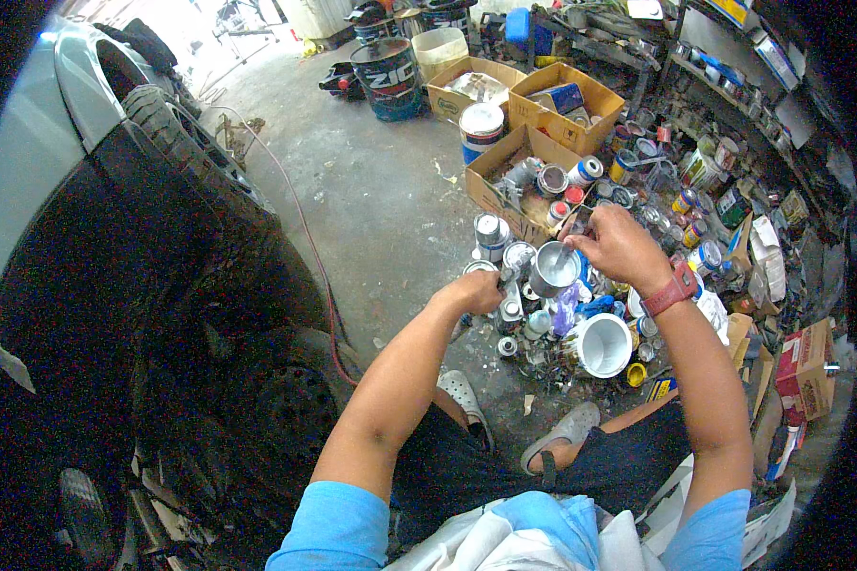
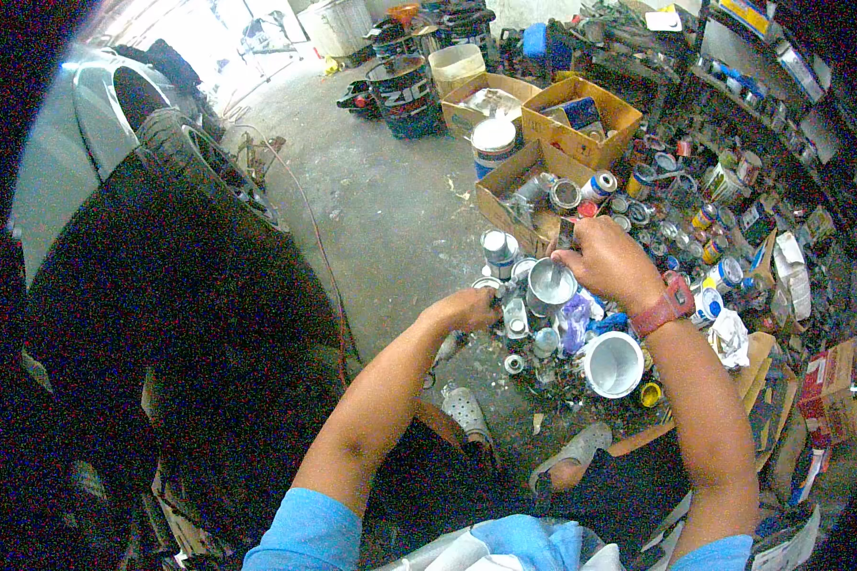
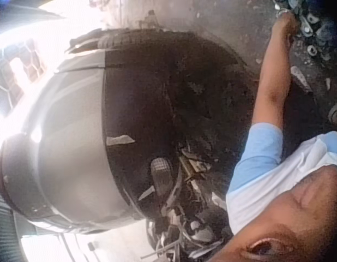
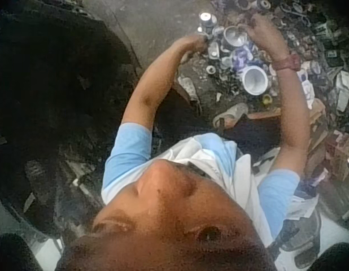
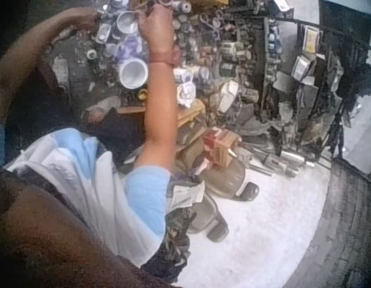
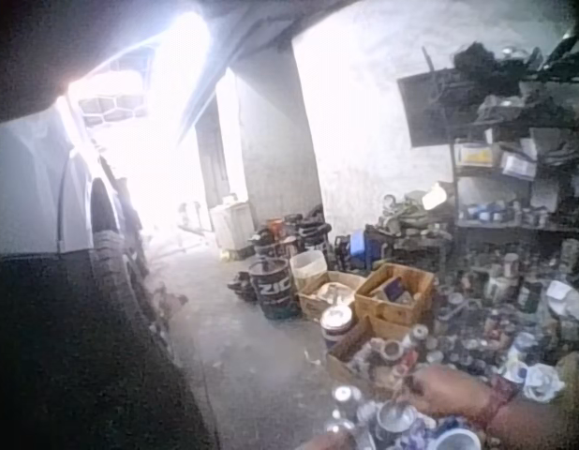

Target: The person sits on the floor and pours paint from a can into a spray gun cup, then stirs the mixture with a stick. They attach the cup to the spray gun and walk toward a white car bumper to begin spraying.

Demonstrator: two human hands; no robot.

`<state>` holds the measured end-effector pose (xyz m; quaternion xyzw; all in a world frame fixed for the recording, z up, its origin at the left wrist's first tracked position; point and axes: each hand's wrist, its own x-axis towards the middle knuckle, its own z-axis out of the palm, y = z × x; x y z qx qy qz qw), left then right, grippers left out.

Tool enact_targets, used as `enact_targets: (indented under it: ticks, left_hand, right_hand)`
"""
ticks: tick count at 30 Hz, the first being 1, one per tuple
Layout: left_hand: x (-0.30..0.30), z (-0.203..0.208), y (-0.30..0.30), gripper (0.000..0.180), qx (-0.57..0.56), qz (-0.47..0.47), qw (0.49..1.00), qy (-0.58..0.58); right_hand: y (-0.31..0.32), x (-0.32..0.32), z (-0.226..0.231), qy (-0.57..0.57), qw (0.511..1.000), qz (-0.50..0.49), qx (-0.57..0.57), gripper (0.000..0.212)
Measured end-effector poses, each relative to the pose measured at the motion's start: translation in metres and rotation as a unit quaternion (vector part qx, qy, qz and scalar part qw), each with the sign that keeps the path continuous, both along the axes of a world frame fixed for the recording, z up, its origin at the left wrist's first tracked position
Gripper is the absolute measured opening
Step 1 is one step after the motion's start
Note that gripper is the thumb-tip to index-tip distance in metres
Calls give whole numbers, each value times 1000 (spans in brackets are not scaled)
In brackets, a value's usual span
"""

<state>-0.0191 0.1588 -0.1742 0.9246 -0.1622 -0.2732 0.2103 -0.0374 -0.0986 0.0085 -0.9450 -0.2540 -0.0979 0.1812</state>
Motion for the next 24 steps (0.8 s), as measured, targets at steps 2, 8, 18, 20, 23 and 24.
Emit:
enact_targets:
  ticks: [2,8,18,20,23,24]
  left_hand:
    - [-2,4,-1,50,0,4,1000,-6]
    - [-4,11,-1,50,1,10,1000,-3]
    - [3,-3,1,60,-10,-11,1000,-11]
    - [3,-7,2,59,-12,-9,1000,-17]
    - [2,-9,2,56,-9,-7,999,-30]
    - [2,-8,2,56,-9,-3,1000,-25]
  right_hand:
    - [0,1,-1,6,1000,14,13,33]
    - [1,6,2,71,997,12,8,29]
    - [2,1,3,56,998,-16,-23,26]
    - [3,0,4,56,998,-7,-15,25]
    - [3,0,6,109,993,19,37,24]
    - [3,0,6,126,992,5,15,23]
